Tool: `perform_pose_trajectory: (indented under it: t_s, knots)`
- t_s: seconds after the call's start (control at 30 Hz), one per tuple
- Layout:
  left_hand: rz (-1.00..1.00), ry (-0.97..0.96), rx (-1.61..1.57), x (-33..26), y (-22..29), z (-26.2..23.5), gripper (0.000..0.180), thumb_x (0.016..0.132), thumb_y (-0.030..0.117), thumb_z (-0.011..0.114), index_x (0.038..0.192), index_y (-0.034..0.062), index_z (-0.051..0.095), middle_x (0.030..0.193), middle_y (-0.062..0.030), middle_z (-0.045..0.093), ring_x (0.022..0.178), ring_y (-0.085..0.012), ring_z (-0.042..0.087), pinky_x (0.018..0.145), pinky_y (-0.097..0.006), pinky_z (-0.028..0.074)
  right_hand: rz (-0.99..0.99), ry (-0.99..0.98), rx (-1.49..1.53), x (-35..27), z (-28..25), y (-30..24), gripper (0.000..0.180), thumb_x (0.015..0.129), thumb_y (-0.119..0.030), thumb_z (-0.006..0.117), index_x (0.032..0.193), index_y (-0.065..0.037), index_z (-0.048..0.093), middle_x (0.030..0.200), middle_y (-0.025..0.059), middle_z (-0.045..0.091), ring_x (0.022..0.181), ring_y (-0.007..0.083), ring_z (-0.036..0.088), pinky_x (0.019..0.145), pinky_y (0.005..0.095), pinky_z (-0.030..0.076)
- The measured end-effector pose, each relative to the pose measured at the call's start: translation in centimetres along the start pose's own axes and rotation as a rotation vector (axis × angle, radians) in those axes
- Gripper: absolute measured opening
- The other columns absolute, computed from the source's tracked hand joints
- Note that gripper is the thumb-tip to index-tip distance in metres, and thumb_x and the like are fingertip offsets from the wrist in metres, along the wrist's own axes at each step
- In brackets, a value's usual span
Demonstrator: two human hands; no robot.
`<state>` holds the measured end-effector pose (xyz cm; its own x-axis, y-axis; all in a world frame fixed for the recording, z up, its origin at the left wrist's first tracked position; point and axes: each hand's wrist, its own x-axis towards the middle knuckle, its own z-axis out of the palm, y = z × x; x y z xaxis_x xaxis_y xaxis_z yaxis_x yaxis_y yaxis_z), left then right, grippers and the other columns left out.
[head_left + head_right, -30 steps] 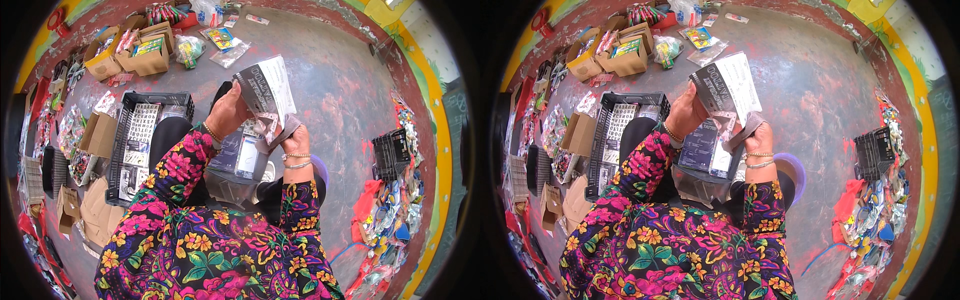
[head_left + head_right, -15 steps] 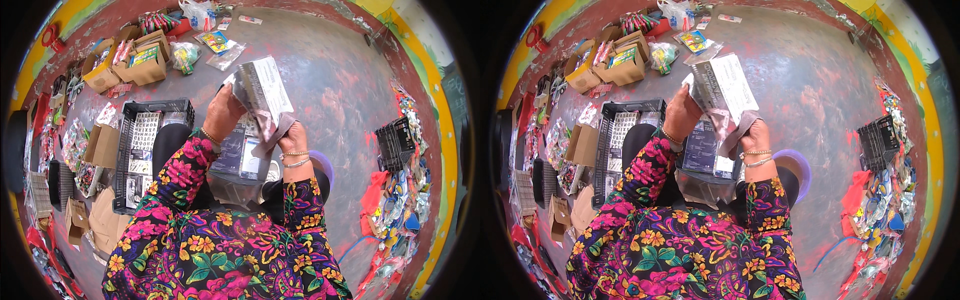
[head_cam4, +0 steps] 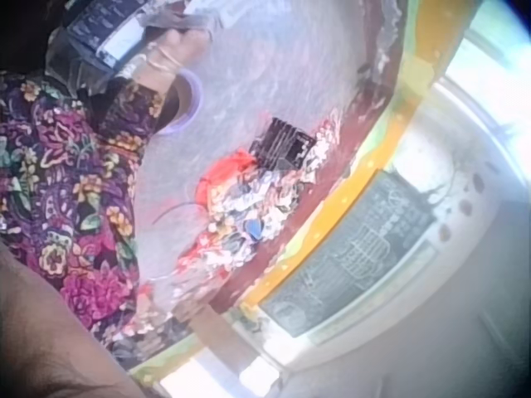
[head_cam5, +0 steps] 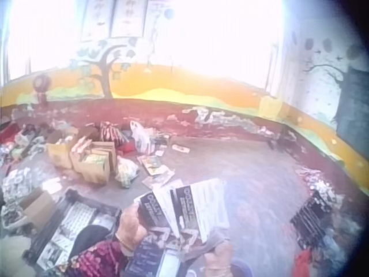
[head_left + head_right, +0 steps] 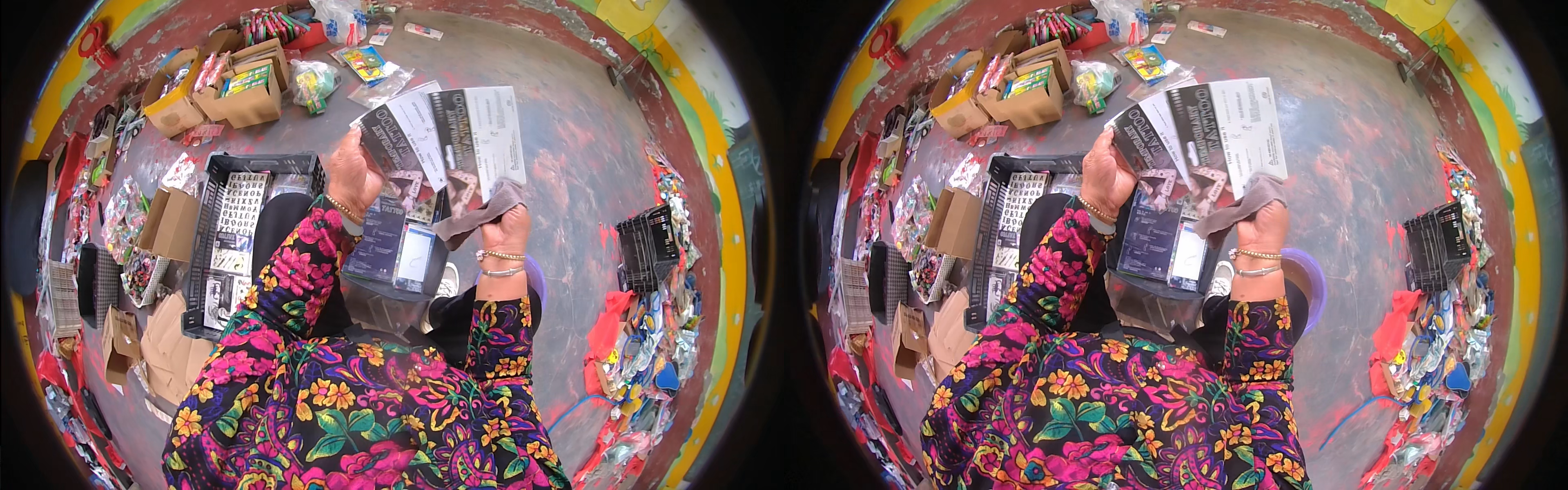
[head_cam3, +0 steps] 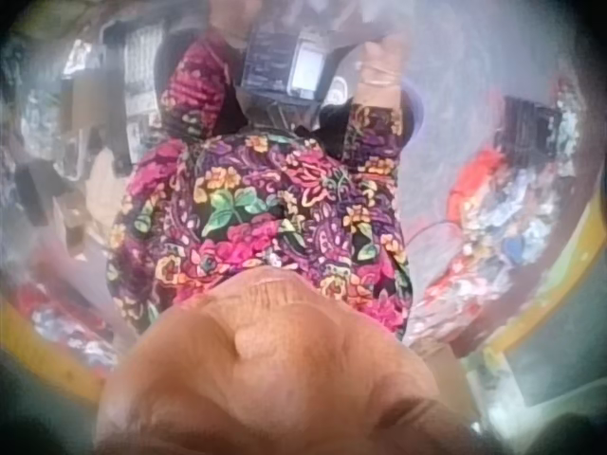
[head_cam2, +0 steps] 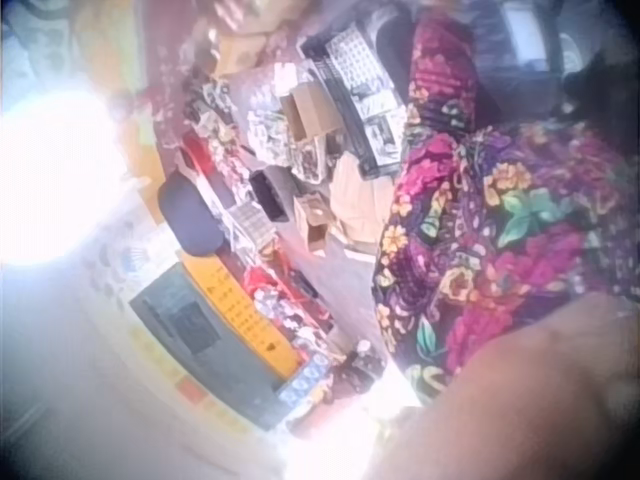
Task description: The person sits on the floor and wipes various stationery items, including a black box, a colorful package, and a white plastic container, using a cloth. The person dips the cloth into a purple bowl of water to clean it and then places the cleaned items into a black crate.
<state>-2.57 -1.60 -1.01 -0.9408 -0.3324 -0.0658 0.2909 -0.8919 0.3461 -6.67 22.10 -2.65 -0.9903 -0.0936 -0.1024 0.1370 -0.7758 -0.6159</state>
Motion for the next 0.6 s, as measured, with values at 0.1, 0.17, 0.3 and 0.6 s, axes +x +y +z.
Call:
perform_pose_trajectory:
  t_s: [0.1,0.17,0.3,0.6]
  knots:
    - [-0.039,0.009,-0.016,0.2,-0.6,0.0,0.029,0.094,0.019,0.033,0.109,0.0003,0.049,0.106,-0.0105,0.059,0.099,-0.0219,0.057,0.090,-0.038,0.044,0.019,0.061,-0.042,-0.3,0.5,1.0,0.018,0.081,-0.001,0.055,0.100,0.000,0.055,0.091,0.0059,0.058,0.083,0.0179,0.057,0.075,0.0295,0.047]
    - [-0.086,-0.016,-0.019,-0.1,-0.7,0.3,0.029,0.094,0.020,0.033,0.109,0.0000,0.048,0.105,-0.0106,0.058,0.098,-0.0223,0.057,0.090,-0.038,0.043,0.045,0.066,-0.094,-0.7,1.3,1.5,0.022,0.082,-0.001,0.054,0.104,0.000,0.054,0.093,0.0064,0.058,0.083,0.0184,0.057,0.076,0.0299,0.048]
    - [-0.190,-0.078,0.022,-0.7,-0.8,1.1,0.034,0.095,0.025,0.030,0.109,0.0002,0.049,0.107,-0.0111,0.058,0.098,-0.0230,0.056,0.089,-0.038,0.044,-0.021,0.036,-0.154,-1.2,2.6,2.2,0.024,0.082,0.002,0.051,0.105,0.001,0.053,0.094,0.0070,0.058,0.084,0.0184,0.058,0.075,0.0306,0.050]
    - [-0.175,-0.106,-0.013,-1.1,-1.0,1.3,0.035,0.095,0.024,0.030,0.114,0.0006,0.047,0.113,-0.0121,0.056,0.104,-0.0242,0.055,0.093,-0.040,0.042,-0.010,0.085,-0.149,-1.6,3.5,2.7,0.025,0.078,0.005,0.051,0.102,0.001,0.054,0.093,0.0065,0.058,0.082,0.0189,0.058,0.072,0.0312,0.050]
